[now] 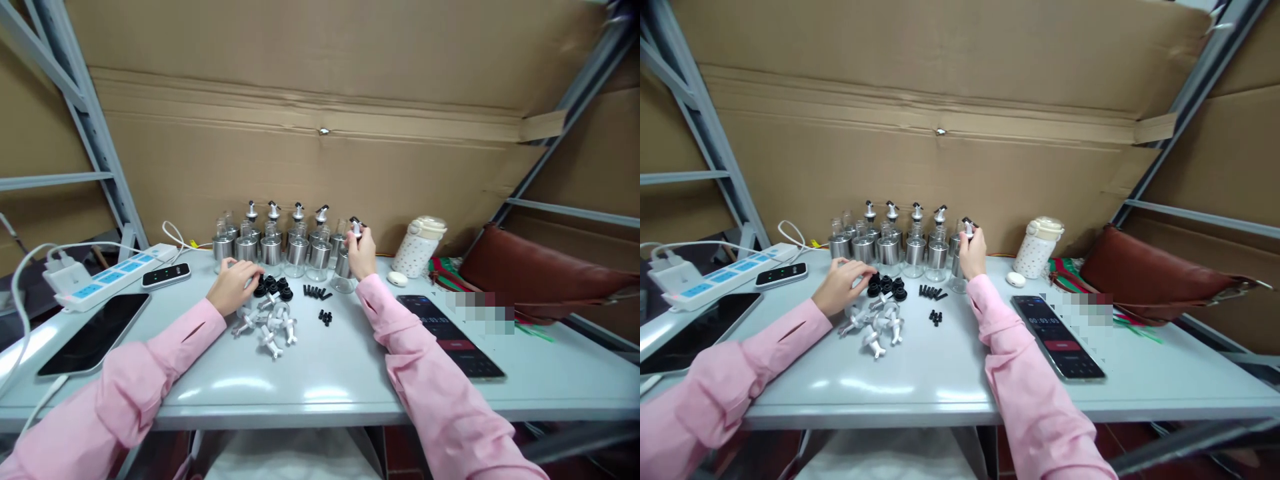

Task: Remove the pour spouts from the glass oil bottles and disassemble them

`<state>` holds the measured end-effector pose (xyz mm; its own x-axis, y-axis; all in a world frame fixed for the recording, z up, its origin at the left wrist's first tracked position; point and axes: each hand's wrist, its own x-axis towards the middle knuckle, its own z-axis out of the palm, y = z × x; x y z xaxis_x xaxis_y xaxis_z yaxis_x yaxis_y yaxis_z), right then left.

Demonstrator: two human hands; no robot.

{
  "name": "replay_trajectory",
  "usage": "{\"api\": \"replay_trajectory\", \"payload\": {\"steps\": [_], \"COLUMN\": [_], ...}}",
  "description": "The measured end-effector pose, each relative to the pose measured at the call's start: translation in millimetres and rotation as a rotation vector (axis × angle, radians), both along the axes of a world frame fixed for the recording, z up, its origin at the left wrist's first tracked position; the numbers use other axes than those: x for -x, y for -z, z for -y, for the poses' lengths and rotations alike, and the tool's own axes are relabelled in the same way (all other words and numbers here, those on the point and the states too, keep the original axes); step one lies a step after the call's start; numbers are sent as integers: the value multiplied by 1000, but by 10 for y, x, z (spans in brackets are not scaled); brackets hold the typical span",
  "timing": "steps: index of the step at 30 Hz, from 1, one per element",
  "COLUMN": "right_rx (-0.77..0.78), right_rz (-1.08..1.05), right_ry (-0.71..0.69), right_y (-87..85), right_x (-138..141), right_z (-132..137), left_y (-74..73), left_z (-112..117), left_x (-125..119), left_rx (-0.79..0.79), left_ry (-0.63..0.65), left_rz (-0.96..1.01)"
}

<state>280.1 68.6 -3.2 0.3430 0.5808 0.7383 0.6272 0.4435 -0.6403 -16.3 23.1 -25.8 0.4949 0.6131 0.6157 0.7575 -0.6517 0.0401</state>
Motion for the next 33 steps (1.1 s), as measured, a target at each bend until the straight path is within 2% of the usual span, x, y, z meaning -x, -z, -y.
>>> {"api": "replay_trajectory", "payload": {"steps": [10,17,22,28,33], "right_rx": [-125,-102,-117,-192,-170], "right_rz": [18,-23,-97,6,80], "right_ry": [85,60,-7,-77,62], "right_y": [33,-19,-43,109,229], "right_x": [104,85,104,36,-81], "right_z": [53,83,109,71,-2], "left_y": [-13,-23,-37,-29,-17], "left_z": [-1,13,19,9,15], "left_x": [6,-3,-6,1,4], "left_rx": [19,36,45,43,39], "left_ry": [-2,22,20,25,22], "left_rz": [-8,8,8,12,5]}}
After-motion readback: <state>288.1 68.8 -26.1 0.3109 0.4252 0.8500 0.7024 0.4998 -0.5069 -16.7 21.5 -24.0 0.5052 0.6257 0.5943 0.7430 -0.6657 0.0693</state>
